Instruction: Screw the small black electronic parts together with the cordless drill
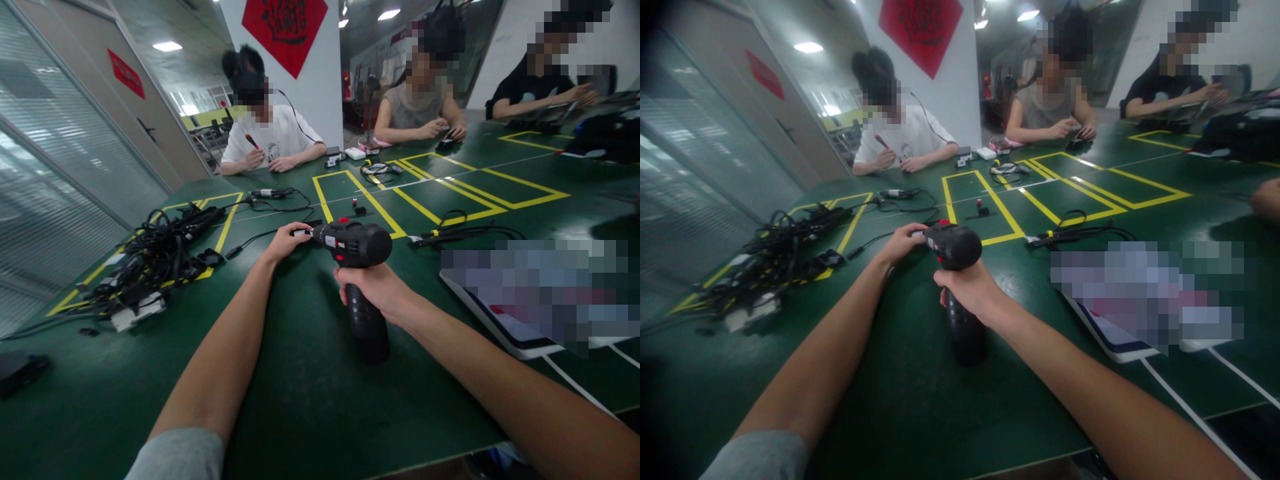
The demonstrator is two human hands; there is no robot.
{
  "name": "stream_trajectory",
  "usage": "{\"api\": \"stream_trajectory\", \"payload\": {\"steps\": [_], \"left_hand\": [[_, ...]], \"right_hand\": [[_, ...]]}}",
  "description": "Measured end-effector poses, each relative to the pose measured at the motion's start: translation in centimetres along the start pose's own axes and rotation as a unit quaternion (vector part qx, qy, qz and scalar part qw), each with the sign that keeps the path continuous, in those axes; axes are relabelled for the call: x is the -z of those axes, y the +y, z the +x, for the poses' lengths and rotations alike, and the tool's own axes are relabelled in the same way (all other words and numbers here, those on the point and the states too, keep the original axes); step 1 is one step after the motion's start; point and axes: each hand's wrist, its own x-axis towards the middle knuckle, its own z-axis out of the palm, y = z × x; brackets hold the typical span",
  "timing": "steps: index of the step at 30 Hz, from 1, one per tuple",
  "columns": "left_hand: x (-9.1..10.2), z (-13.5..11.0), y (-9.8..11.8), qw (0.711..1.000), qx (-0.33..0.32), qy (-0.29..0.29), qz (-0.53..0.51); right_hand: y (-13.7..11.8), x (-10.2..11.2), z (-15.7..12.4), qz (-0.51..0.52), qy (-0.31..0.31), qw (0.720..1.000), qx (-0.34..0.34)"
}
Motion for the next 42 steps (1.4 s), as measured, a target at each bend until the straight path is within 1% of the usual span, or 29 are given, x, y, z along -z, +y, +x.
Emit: {"api": "stream_trajectory", "payload": {"steps": [11,19,24,35,42], "left_hand": [[-0.07,0.01,-0.06,1.000,-0.010,0.002,0.004],[-0.12,-0.15,0.35,1.000,0.003,0.006,-0.001],[-0.07,-0.25,0.55,1.000,0.000,0.009,0.009],[-0.10,0.03,0.03,1.000,-0.008,0.008,-0.024],[-0.04,-0.08,0.25,1.000,-0.005,0.001,-0.025]], "right_hand": [[-0.17,-0.19,-0.04,-0.003,0.009,1.000,-0.013],[0.03,-0.07,0.06,-0.006,0.001,1.000,-0.007],[0.25,0.05,0.11,0.002,-0.002,1.000,-0.006],[0.02,-0.04,0.20,-0.003,0.001,1.000,0.000],[0.01,-0.12,0.01,0.000,0.003,1.000,-0.009]]}}
